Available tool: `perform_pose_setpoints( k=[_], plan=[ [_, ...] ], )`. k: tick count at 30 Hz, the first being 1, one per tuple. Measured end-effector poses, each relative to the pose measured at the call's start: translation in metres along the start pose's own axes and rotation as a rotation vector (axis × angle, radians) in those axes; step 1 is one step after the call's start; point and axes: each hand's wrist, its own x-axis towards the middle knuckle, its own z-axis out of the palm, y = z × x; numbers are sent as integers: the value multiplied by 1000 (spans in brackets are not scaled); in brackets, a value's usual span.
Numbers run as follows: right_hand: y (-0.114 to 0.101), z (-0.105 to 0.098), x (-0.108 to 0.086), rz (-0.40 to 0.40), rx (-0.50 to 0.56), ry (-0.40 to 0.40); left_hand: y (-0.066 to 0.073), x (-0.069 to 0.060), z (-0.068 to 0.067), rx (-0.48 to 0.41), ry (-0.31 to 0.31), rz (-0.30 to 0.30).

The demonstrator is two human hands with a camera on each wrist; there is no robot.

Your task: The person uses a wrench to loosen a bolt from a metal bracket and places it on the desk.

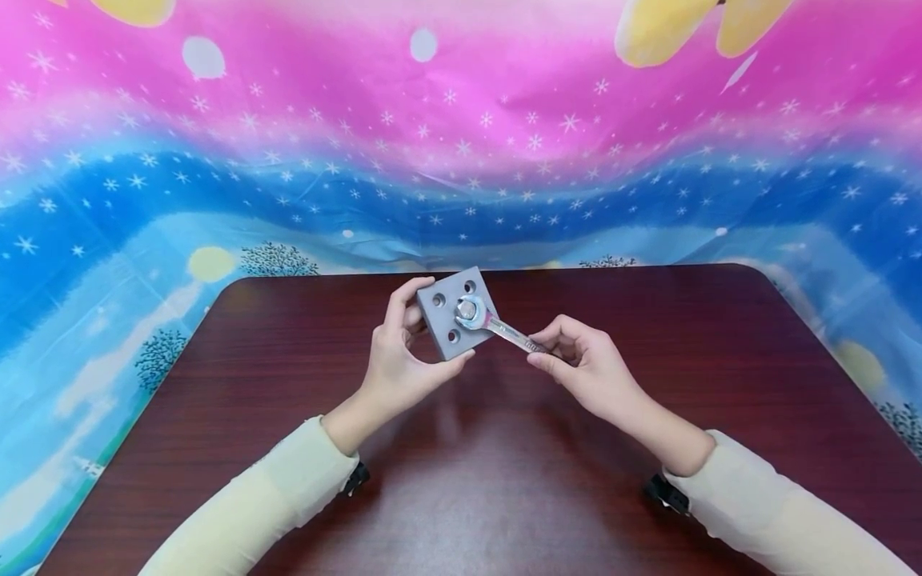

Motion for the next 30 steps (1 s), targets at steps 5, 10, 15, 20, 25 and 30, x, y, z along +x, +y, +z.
perform_pose_setpoints(
  k=[5,10,15,20,25,30],
  plan=[
    [2,1,2,-30,5,-7,2,-2,-3,-7,-33,8],
    [5,-3,5,-64,-22,-13,5,-3,-9,-10,-112,10],
    [7,-10,10,-105,-65,-16,7,-3,-15,-8,-205,-7],
    [6,-18,18,-143,-100,-57,9,-2,-20,-46,-295,-40],
    [3,-28,25,-187,-144,-138,11,0,-26,-102,-404,-98],
    [1,-36,33,-214,-160,-226,13,2,-30,-130,-509,-122]
  ],
)
